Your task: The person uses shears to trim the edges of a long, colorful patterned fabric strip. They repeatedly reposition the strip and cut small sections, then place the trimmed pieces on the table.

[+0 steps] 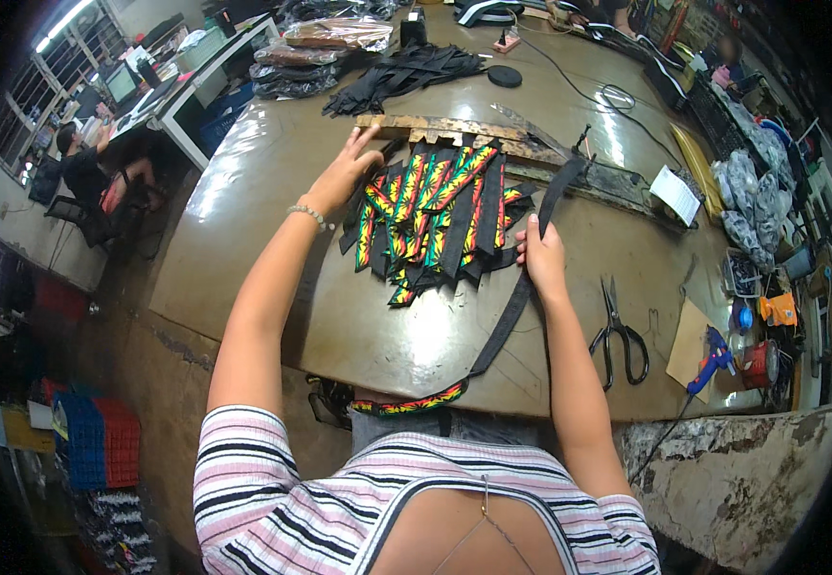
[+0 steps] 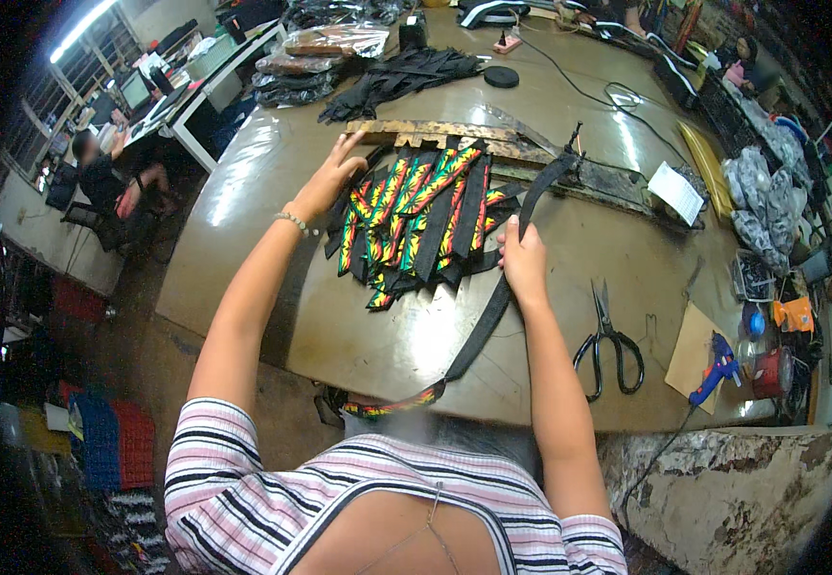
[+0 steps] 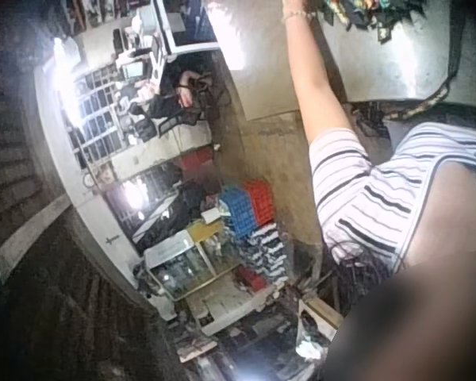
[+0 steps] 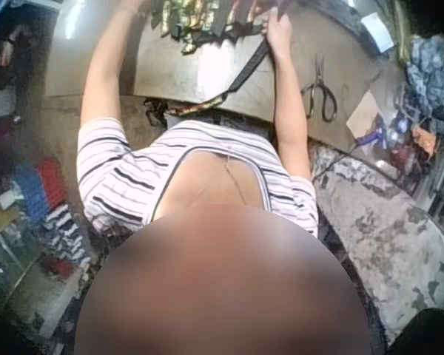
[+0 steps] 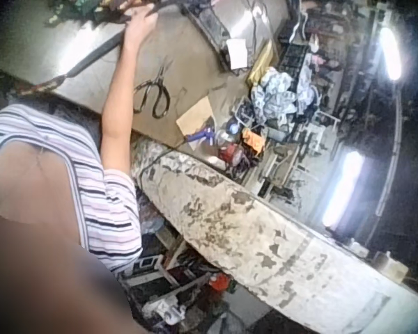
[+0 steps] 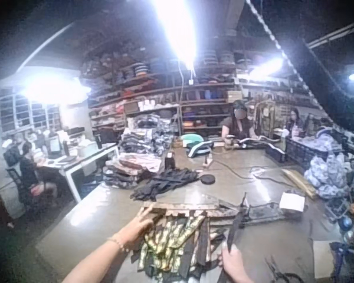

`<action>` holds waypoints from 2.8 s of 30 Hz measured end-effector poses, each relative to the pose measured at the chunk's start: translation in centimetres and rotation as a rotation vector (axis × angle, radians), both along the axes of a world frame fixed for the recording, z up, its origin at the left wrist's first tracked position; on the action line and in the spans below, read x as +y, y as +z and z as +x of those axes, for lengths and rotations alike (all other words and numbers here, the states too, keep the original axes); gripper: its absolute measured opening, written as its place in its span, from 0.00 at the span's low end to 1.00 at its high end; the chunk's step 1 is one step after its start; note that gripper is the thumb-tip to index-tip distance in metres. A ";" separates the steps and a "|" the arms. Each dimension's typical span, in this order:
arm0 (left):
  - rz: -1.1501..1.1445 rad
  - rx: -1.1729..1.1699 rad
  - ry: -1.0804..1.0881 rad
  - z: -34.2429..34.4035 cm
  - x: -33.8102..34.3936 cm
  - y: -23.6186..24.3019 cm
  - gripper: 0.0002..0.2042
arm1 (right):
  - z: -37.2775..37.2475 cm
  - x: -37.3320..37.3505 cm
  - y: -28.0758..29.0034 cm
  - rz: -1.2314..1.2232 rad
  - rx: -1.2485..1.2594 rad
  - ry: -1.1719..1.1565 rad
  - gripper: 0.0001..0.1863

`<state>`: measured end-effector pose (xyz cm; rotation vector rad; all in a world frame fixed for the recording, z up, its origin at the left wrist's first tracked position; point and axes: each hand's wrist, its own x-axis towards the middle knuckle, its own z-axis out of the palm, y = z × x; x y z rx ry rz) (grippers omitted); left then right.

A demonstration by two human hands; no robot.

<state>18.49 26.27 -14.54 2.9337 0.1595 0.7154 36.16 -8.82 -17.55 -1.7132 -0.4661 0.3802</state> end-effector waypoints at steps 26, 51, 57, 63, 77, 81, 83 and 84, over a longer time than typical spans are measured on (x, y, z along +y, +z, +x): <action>-0.932 0.191 0.234 -5.8 -2.1 3.3 0.28 | -13.8 20.2 -1.8 0.217 -0.257 0.102 0.21; -0.581 0.014 -0.221 -7.6 -23.0 10.1 0.10 | -8.7 4.3 11.7 0.032 0.054 0.532 0.24; -0.861 0.200 -0.436 -3.8 -23.1 7.1 0.25 | -6.4 -12.9 10.8 -0.523 -0.457 -0.028 0.39; -1.282 0.374 -0.300 -4.5 -22.1 5.4 0.24 | -8.2 -24.9 5.0 -0.919 -0.563 -0.122 0.27; -0.762 -0.880 0.491 -41.5 -24.9 13.9 0.27 | -20.6 1.2 0.5 -0.354 -0.852 0.579 0.51; -0.450 -0.933 1.067 -52.1 -28.8 14.9 0.26 | -36.0 2.6 1.2 0.272 -0.344 1.368 0.28; -0.113 -0.612 1.552 -55.6 -30.0 15.4 0.24 | -40.8 1.5 1.9 0.615 -0.541 1.856 0.18; 0.096 -0.385 1.614 -56.5 -30.5 15.5 0.24 | -40.6 1.3 2.4 0.764 -0.622 1.650 0.17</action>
